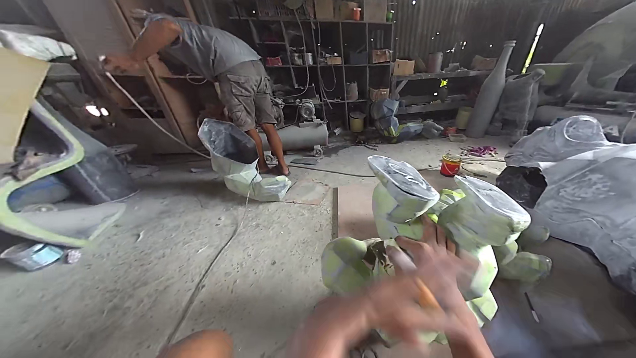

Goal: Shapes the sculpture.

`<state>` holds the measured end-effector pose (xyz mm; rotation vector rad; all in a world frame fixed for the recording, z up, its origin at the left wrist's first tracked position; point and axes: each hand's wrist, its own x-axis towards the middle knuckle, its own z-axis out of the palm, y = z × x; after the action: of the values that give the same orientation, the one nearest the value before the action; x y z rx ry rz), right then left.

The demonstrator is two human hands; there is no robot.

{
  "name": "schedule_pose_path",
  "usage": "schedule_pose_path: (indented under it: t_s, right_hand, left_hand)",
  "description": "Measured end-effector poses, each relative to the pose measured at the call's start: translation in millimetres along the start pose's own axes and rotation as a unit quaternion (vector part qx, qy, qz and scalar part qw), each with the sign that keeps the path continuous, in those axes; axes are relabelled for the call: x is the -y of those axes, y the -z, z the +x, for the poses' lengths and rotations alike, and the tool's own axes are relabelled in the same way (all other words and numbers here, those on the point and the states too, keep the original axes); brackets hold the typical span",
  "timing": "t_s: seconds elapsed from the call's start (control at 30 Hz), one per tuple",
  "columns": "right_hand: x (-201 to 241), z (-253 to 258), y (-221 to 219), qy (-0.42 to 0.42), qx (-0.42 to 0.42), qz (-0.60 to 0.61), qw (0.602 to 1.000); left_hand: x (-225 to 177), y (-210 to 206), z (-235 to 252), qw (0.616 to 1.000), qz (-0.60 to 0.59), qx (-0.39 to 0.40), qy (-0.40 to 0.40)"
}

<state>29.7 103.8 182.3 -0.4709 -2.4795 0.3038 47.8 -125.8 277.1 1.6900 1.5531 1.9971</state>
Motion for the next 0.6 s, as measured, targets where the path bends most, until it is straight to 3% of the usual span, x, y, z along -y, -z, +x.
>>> schedule_pose_path:
  t_s: [0.1, 0.17, 0.2, 0.27, 0.37, 0.47, 0.6]
  right_hand:
    - [-7.3, -0.8, 1.4, 0.007, 0.014, 0.022, 1.000]
    - [-9.4, 0.7, 1.3, 0.004, 0.019, 0.027, 0.999]
    - [-9.2, 1.2, 2.2, 0.003, 0.023, 0.030, 0.999]
    - [-7.8, 2.5, 3.2, 0.004, 0.030, 0.030, 0.999]
    - [-7.1, 0.7, 3.3, 0.005, 0.039, 0.031, 0.999]
    - [-13.0, -0.4, 9.7, -0.007, 0.051, 0.054, 0.997]
    - [-28.2, 2.8, 24.8, -0.046, 0.117, 0.111, 0.986]
  left_hand:
    - [88.0, 68.9, 8.2, 0.979, 0.112, -0.153, 0.074]
    - [149.1, 102.0, 6.3, 0.929, 0.181, -0.259, 0.193]
    - [177.8, 112.4, 4.5, 0.901, 0.216, -0.275, 0.256]
    - [224.0, 119.1, 0.8, 0.854, 0.261, -0.256, 0.370]
    - [260.5, 100.7, -4.7, 0.796, 0.280, -0.209, 0.495]
    - [272.3, 79.7, -3.8, 0.777, 0.317, -0.231, 0.491]
    - [276.9, 78.2, 7.7, 0.786, 0.311, -0.226, 0.485]
